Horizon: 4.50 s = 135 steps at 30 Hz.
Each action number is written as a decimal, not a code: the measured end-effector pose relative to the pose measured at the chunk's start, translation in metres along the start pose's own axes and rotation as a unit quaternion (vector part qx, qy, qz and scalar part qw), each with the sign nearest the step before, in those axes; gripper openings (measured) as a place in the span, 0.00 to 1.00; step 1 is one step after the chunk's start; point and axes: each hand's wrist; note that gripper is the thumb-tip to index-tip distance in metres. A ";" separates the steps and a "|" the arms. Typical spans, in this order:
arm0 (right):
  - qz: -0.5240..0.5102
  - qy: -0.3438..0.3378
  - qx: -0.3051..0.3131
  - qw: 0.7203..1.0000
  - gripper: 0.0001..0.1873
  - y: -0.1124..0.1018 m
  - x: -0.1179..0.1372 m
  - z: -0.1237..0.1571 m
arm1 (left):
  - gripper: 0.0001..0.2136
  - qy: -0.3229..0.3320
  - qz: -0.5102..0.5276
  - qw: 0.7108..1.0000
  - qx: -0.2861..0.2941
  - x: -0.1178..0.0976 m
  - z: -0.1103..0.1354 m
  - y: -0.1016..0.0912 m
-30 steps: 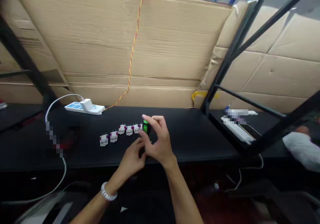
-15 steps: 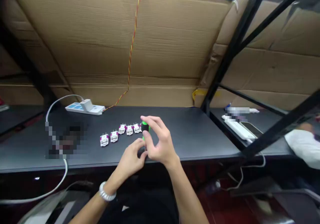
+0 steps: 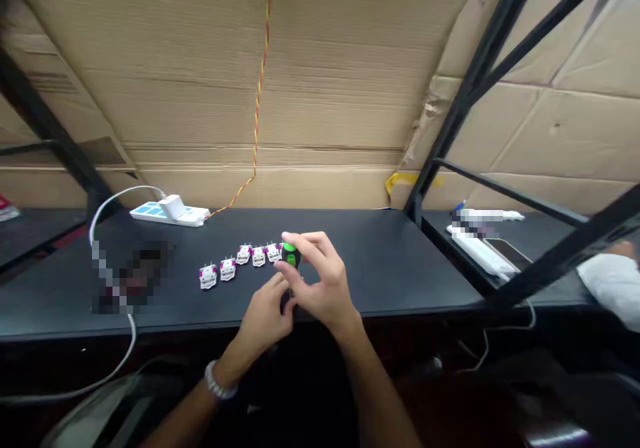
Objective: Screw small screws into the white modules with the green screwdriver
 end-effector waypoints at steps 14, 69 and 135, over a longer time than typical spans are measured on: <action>-0.059 0.022 0.033 0.997 0.22 0.000 -0.002 0.006 | 0.10 -0.011 -0.030 1.000 -0.001 -0.001 0.001 0.003; 0.038 -0.034 0.039 0.998 0.19 -0.009 -0.003 -0.012 | 0.09 -0.015 -0.054 0.998 -0.011 -0.003 0.004 0.008; 0.028 0.003 0.068 0.997 0.19 -0.011 -0.002 -0.011 | 0.09 -0.019 -0.022 1.000 -0.011 -0.002 0.003 0.005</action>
Point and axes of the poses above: each hand's wrist, its own z-axis away from the middle knuckle, its own y-axis out of the palm, x = y × z, and after that the axes turned 12 degrees about x, right-handed
